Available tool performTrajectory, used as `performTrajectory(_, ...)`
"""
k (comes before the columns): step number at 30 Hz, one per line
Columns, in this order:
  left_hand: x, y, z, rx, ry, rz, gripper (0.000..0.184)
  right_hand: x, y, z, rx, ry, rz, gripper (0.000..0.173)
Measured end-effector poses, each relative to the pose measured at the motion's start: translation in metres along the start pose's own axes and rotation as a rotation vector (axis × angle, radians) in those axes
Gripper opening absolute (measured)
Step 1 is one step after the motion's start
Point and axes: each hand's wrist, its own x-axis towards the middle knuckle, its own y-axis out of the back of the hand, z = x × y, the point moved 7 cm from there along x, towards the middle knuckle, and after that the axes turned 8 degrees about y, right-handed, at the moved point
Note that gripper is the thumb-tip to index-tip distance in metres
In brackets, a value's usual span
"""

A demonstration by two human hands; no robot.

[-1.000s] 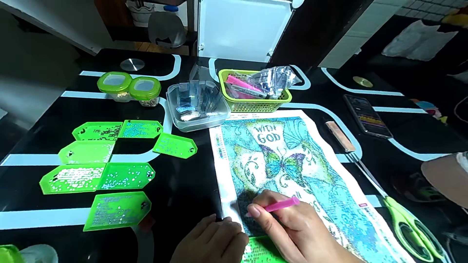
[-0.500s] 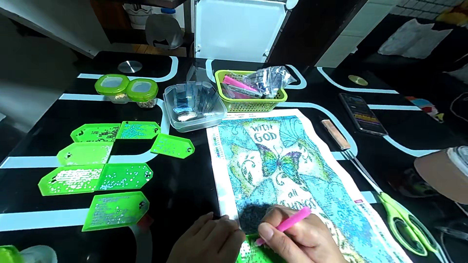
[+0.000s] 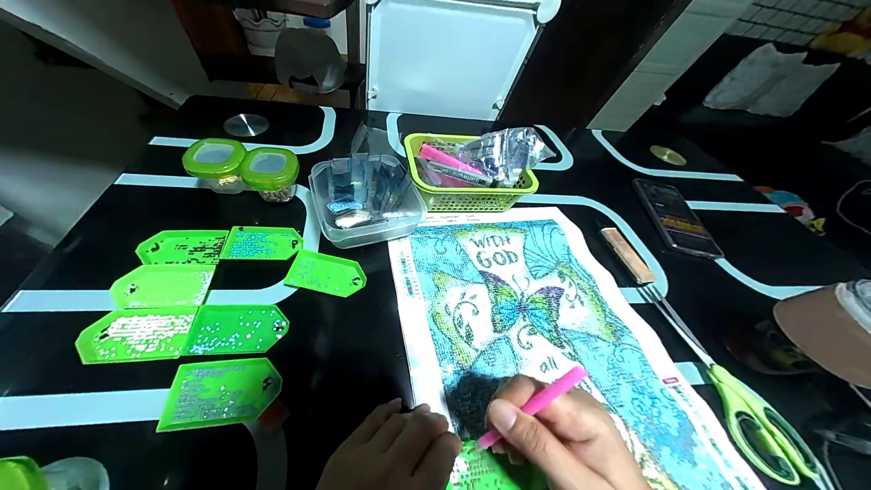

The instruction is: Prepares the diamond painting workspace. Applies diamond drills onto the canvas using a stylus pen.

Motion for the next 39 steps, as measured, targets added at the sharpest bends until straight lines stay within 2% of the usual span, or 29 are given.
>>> performTrajectory(3, 0.000, 0.000, 0.000, 0.001, 0.002, -0.006, 0.039, 0.004, 0.008, 0.016, 0.147, -0.127, 0.150, 0.024)
performTrajectory(5, 0.000, 0.000, 0.000, -0.001, 0.002, -0.008, 0.039, 0.008, 0.009, 0.023, 0.156, -0.151, 0.191, 0.024)
performTrajectory(10, 0.000, 0.000, 0.000, 0.005, -0.003, -0.009, 0.039, 0.011, 0.004, 0.024, 0.027, -0.058, 0.119, 0.027)
performTrajectory(23, 0.000, -0.001, 0.001, 0.016, -0.007, 0.003, 0.039, 0.010, -0.001, 0.021, -0.062, 0.017, 0.069, 0.028)
performTrajectory(32, 0.000, -0.001, 0.000, 0.022, -0.010, 0.013, 0.039, 0.010, -0.009, 0.002, -0.347, 0.153, -0.017, 0.030)
performTrajectory(39, 0.000, -0.001, 0.000, 0.032, -0.011, 0.009, 0.039, 0.010, 0.005, 0.009, -0.144, 0.026, -0.115, 0.030)
